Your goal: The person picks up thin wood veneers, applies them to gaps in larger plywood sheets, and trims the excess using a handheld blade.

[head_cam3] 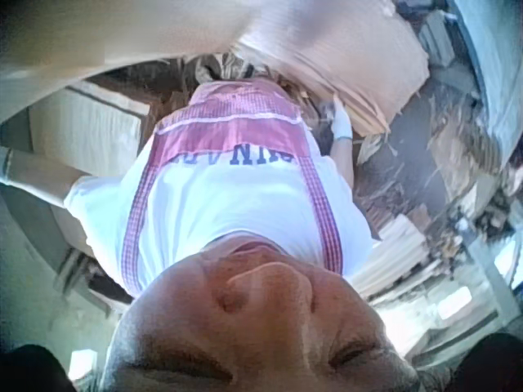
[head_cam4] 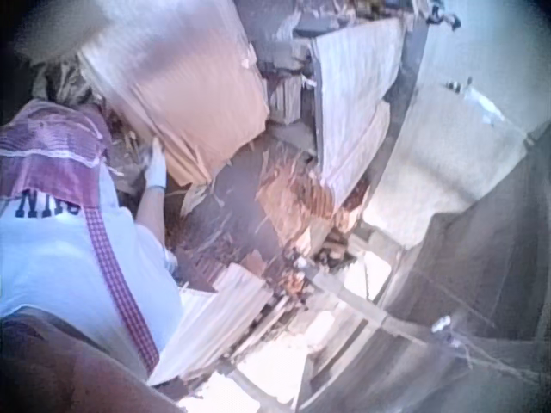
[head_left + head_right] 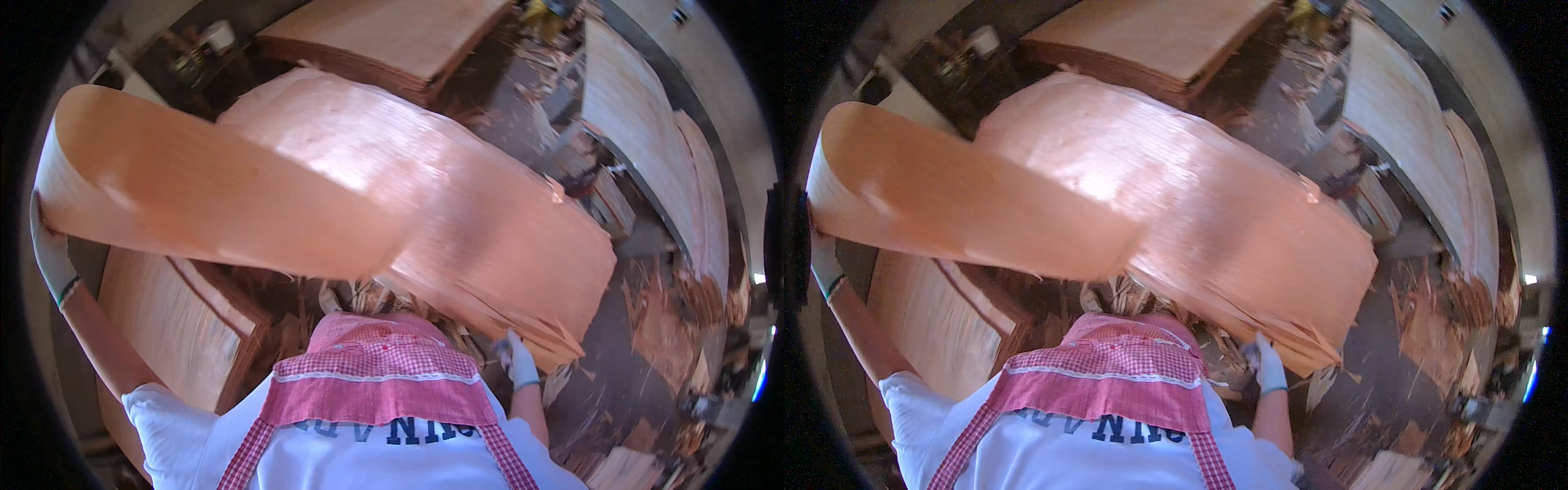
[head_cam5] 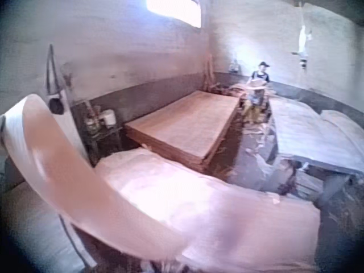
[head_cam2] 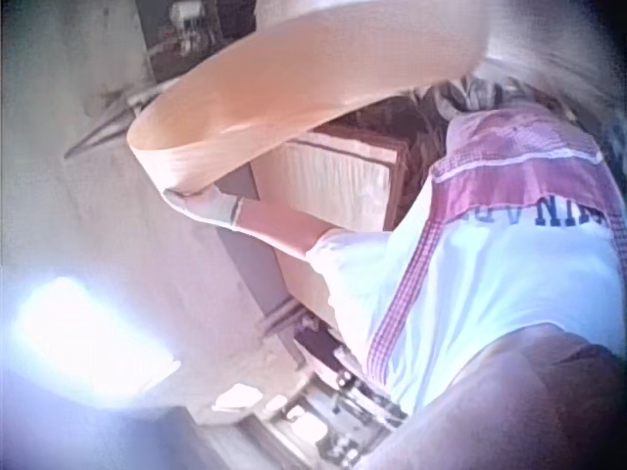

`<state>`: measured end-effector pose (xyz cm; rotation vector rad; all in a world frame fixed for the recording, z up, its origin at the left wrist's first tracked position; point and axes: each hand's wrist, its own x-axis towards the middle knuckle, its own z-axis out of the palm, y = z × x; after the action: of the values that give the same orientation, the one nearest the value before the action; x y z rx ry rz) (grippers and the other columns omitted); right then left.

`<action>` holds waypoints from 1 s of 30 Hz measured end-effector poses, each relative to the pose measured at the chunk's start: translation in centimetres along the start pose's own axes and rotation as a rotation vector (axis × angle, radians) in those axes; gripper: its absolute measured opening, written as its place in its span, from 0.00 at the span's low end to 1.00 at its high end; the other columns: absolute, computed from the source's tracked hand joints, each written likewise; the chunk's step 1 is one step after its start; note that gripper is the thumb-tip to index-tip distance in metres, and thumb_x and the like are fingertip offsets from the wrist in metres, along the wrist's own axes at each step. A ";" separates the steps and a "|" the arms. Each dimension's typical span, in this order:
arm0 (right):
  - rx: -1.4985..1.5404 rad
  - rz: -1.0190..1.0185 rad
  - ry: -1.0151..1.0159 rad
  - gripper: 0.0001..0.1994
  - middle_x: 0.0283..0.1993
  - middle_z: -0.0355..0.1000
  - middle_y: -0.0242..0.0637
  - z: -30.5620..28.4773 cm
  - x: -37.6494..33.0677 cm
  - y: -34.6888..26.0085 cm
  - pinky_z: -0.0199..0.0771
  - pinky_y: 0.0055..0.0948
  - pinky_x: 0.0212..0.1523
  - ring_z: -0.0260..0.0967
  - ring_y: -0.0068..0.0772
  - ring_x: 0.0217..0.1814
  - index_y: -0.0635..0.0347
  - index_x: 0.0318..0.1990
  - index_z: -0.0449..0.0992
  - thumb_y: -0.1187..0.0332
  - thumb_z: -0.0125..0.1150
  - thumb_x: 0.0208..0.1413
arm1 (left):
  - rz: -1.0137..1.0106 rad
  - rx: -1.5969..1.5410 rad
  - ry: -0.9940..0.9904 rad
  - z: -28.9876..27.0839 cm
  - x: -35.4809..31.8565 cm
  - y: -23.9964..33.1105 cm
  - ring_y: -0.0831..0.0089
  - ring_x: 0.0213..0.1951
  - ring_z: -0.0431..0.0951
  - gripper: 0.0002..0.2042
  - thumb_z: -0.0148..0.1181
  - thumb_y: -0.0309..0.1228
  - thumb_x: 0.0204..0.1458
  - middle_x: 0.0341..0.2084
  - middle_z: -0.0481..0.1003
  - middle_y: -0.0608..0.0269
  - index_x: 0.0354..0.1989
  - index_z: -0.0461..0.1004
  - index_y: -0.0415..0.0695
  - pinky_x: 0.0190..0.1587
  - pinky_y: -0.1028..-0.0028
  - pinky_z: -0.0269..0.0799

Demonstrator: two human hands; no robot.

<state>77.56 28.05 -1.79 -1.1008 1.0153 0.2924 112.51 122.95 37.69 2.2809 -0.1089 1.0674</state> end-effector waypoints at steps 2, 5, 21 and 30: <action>-0.208 0.246 0.054 0.10 0.22 0.72 0.38 -0.2 -3.2 -0.9 0.51 0.20 0.11 0.62 0.27 0.14 0.57 0.29 0.74 0.62 0.58 0.57 | -0.183 -0.132 0.140 -2.9 -1.0 0.8 0.66 0.63 0.62 0.26 0.52 0.22 0.57 0.62 0.62 0.55 0.66 0.57 0.40 0.64 0.66 0.61; -0.488 -0.051 0.275 0.04 0.26 0.72 0.37 0.3 -2.1 -3.3 0.58 0.23 0.14 0.65 0.28 0.18 0.58 0.31 0.73 0.73 0.51 0.55 | -0.481 -0.383 0.372 -9.2 -3.0 1.0 0.65 0.60 0.65 0.24 0.51 0.25 0.59 0.60 0.65 0.52 0.64 0.59 0.37 0.62 0.65 0.65; -0.591 -0.970 -1.009 0.31 0.64 0.60 0.40 66.1 -11.0 -3.9 0.71 0.20 0.35 0.65 0.20 0.42 0.62 0.65 0.57 0.71 0.62 0.55 | -0.351 -0.242 0.916 -25.2 -25.0 7.7 0.75 0.44 0.73 0.13 0.42 0.29 0.64 0.44 0.73 0.64 0.50 0.69 0.36 0.49 0.73 0.74; -0.470 -0.680 -1.469 0.10 0.26 0.60 0.26 82.7 -21.7 0.1 0.51 0.19 0.25 0.51 0.17 0.23 0.56 0.30 0.68 0.62 0.56 0.59 | -0.275 -0.175 1.724 -25.9 -35.4 16.7 0.80 0.48 0.67 0.13 0.51 0.39 0.61 0.40 0.71 0.65 0.44 0.72 0.41 0.55 0.76 0.63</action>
<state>109.79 103.59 22.03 -1.1833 -0.7567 0.6428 66.08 117.67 33.08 0.5923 0.7217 2.2604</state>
